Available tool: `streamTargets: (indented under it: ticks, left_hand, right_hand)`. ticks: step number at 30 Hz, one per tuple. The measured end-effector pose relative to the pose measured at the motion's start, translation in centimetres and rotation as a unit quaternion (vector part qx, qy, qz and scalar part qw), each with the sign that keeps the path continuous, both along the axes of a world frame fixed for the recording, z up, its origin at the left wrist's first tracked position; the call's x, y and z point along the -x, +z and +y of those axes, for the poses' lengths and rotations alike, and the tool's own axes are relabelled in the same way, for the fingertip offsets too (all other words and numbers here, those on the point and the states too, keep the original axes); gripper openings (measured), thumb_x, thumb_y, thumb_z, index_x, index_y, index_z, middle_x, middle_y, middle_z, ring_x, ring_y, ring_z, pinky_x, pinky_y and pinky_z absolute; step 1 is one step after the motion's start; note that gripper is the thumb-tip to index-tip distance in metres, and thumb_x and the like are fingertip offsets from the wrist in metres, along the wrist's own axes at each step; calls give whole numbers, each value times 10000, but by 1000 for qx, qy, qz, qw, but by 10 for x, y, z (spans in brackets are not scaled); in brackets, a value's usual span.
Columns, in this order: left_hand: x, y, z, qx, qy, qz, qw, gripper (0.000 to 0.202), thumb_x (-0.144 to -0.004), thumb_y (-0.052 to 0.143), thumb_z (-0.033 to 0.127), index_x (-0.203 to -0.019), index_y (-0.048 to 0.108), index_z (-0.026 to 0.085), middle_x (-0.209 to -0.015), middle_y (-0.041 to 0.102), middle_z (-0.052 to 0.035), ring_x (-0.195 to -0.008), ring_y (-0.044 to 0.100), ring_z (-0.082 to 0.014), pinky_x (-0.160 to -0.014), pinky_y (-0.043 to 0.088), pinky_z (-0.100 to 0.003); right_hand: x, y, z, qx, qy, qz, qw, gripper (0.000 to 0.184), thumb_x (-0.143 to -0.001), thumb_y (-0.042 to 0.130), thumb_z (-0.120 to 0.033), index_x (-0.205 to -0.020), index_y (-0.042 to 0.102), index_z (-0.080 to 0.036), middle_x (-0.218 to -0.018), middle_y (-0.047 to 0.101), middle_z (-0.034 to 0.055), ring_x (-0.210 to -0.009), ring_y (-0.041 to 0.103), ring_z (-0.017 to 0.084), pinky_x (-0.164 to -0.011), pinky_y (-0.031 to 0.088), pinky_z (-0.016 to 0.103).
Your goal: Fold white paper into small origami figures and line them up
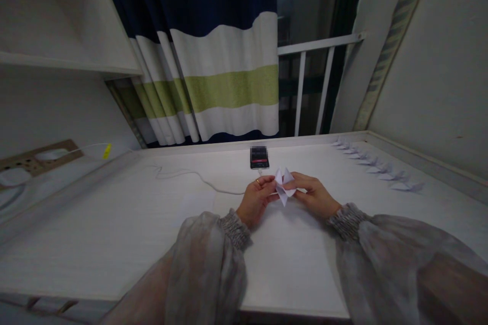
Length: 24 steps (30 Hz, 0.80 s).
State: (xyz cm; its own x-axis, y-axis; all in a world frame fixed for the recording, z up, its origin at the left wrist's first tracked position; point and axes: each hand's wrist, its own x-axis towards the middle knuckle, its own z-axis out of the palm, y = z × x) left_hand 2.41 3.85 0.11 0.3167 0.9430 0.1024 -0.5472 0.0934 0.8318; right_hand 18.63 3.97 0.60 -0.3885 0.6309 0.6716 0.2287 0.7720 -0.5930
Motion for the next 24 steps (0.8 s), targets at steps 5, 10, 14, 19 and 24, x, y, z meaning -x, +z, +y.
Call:
streamTargets:
  ticks: [5, 10, 14, 19, 24]
  left_hand:
    - [1, -1, 1, -15, -41, 13, 999, 277, -616, 688, 226, -853, 639, 92, -846, 652, -82, -780, 596, -150, -786, 452, -306]
    - [0, -1, -1, -29, -40, 16, 999, 292, -625, 682, 262, -872, 651, 110, -853, 657, -86, -806, 599, -171, -791, 455, -329]
    - [0, 1, -2, -27, -30, 36, 999, 278, -616, 687, 264, -848, 650, 116, -839, 657, -75, -775, 601, -157, -747, 465, -297]
    - [0, 2, -3, -19, -34, 57, 998, 250, -612, 686, 221, -833, 633, 118, -800, 655, -65, -704, 598, -130, -694, 478, -280]
    - [1, 0, -1, -9, -32, 78, 996, 284, -566, 711, 190, -820, 625, 94, -739, 653, -68, -641, 598, -131, -643, 485, -277]
  right_hand:
    - [-2, 2, 1, 43, 22, 15, 999, 145, -752, 564, -249, -832, 684, -230, -888, 616, 39, -810, 578, 146, -759, 442, 287]
    - [-1, 3, -1, 56, 20, 17, 998, 162, -752, 564, -292, -847, 683, -237, -885, 608, 37, -827, 574, 152, -768, 445, 302]
    - [0, 4, -4, 47, 27, -5, 999, 163, -757, 556, -284, -853, 675, -229, -900, 598, 45, -837, 571, 155, -770, 448, 309]
    - [-1, 3, -4, 22, 51, -27, 998, 120, -756, 556, -240, -804, 658, -198, -909, 583, 51, -862, 562, 152, -778, 441, 305]
    - [-2, 1, -1, 13, 76, -50, 996, 106, -762, 545, -216, -738, 644, -185, -951, 578, 56, -867, 562, 147, -768, 443, 301]
